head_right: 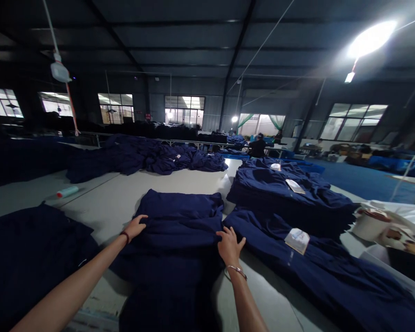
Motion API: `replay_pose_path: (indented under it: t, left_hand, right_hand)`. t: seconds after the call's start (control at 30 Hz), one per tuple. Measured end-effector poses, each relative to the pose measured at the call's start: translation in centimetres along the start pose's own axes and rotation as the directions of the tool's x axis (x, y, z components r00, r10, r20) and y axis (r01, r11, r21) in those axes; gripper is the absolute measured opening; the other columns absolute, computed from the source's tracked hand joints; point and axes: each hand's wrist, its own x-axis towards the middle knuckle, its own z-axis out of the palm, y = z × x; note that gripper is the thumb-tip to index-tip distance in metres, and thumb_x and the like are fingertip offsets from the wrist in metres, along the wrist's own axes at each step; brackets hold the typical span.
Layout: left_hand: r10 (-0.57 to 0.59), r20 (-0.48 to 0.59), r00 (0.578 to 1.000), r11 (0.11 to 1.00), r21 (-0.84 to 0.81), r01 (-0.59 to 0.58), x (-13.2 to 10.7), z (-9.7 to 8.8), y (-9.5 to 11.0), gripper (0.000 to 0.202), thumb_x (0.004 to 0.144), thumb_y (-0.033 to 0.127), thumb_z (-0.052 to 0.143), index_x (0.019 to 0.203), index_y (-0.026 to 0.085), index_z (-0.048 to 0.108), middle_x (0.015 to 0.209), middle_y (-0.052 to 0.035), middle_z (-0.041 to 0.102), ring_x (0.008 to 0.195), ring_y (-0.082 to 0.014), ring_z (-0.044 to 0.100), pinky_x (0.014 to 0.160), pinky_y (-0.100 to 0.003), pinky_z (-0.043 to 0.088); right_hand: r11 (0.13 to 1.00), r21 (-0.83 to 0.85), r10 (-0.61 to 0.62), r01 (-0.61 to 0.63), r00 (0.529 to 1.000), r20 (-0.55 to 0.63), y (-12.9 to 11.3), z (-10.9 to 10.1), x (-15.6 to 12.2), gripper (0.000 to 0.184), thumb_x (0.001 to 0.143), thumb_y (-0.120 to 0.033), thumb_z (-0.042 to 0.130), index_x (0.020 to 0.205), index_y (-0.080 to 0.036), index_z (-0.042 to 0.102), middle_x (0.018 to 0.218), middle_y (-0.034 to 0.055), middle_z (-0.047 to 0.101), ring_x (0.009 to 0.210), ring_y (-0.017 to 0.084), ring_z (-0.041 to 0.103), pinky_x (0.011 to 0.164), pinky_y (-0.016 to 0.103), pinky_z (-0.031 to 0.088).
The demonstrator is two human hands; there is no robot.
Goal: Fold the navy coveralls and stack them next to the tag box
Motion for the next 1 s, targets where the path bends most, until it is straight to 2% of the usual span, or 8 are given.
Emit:
replay_pose_path:
  t: [0.1,0.27,0.5,0.6,0.7,0.8,0.9,1.0]
  left_hand:
    - [0.029,0.009,1.0,1.0,-0.004,-0.029,-0.1,-0.7,0.5,0.032,0.063,0.014,0.069,0.093,0.024,0.068,0.1,-0.0066,0.07,0.112,-0.028,0.058,0.093,-0.035,0.044]
    - [0.357,0.044,0.933,0.934,0.011,-0.358,-0.2,-1.6,2.2,0.062,0.07,0.009,0.066,0.126,0.032,0.055,0.131,-0.0025,0.056,0.124,-0.0232,0.049,0.104,-0.032,0.036]
    - [0.197,-0.063,0.978,0.958,0.222,-0.179,0.7,-2.0,1.1,0.07,0.072,0.003,0.061,0.135,0.028,0.046,0.122,-0.0073,0.061,0.116,-0.0247,0.055,0.102,-0.036,0.037]
    - [0.309,-0.15,0.939,0.87,0.443,-0.215,0.4,-1.1,0.8,0.059,0.075,0.006,0.06,0.13,0.025,0.051,0.128,-0.0106,0.055,0.117,-0.0265,0.052,0.102,-0.037,0.036]
    - [0.477,0.094,0.874,0.678,0.593,-0.434,-0.4,0.6,1.1,0.035,0.086,0.015,0.049,0.119,0.024,0.059,0.123,-0.0072,0.059,0.114,-0.0216,0.053,0.102,-0.035,0.036]
    - [0.429,0.444,0.787,0.544,0.569,-0.617,-1.4,2.5,0.9,0.032,0.095,0.033,0.039,0.119,0.029,0.06,0.122,-0.0017,0.063,0.118,-0.0199,0.051,0.108,-0.04,0.029]
    - [0.312,0.565,0.764,0.489,0.594,-0.639,-1.8,3.7,-0.3,0.048,0.094,0.055,0.032,0.136,0.036,0.044,0.146,0.0,0.041,0.136,-0.0273,0.03,0.109,-0.058,0.014]
    - [0.263,0.611,0.747,0.446,0.609,-0.655,-1.6,4.2,-1.8,0.058,0.091,0.063,0.027,0.144,0.04,0.027,0.153,0.001,0.024,0.141,-0.0296,0.017,0.107,-0.064,0.007]
  right_hand:
    - [0.994,0.056,-0.088,0.09,0.995,-0.04,-1.7,-1.2,1.5,0.054,0.067,0.0,0.039,0.098,-0.031,0.07,0.131,-0.001,0.056,0.13,0.022,0.039,0.108,0.061,0.017]
    - [0.944,0.116,-0.321,0.31,0.943,0.091,-4.0,-0.1,3.0,0.043,0.085,-0.013,0.037,0.115,-0.024,0.065,0.134,0.0064,0.054,0.129,0.018,0.042,0.107,0.038,0.031]
    - [0.982,-0.181,0.005,0.053,0.951,0.308,-3.2,2.9,2.0,0.06,0.089,-0.049,0.041,0.143,-0.025,0.035,0.147,0.0157,0.036,0.136,0.03,0.03,0.107,0.049,0.022]
    - [0.976,-0.209,0.003,0.054,0.966,0.26,-3.7,2.6,2.2,0.058,0.088,-0.045,0.043,0.142,-0.023,0.038,0.147,0.0162,0.036,0.136,0.031,0.03,0.106,0.05,0.022]
    - [0.972,-0.182,-0.112,0.146,0.976,0.184,-4.9,2.0,2.7,0.05,0.09,-0.035,0.037,0.137,-0.02,0.045,0.147,0.0136,0.036,0.137,0.026,0.027,0.109,0.046,0.021]
    - [0.961,-0.115,-0.218,0.25,0.948,0.233,-5.7,1.9,2.7,0.046,0.092,-0.038,0.032,0.136,-0.03,0.046,0.149,0.005,0.034,0.14,0.025,0.019,0.11,0.054,0.013]
    - [0.977,-0.086,-0.148,0.196,0.909,0.389,-5.6,2.7,2.1,0.053,0.089,-0.059,0.029,0.139,-0.044,0.035,0.154,0.0001,0.024,0.141,0.033,0.01,0.105,0.067,0.006]
    - [0.982,-0.1,-0.094,0.158,0.881,0.464,-5.4,3.8,1.6,0.059,0.087,-0.067,0.022,0.142,-0.047,0.022,0.156,-0.0012,0.015,0.142,0.035,0.005,0.104,0.068,0.004]
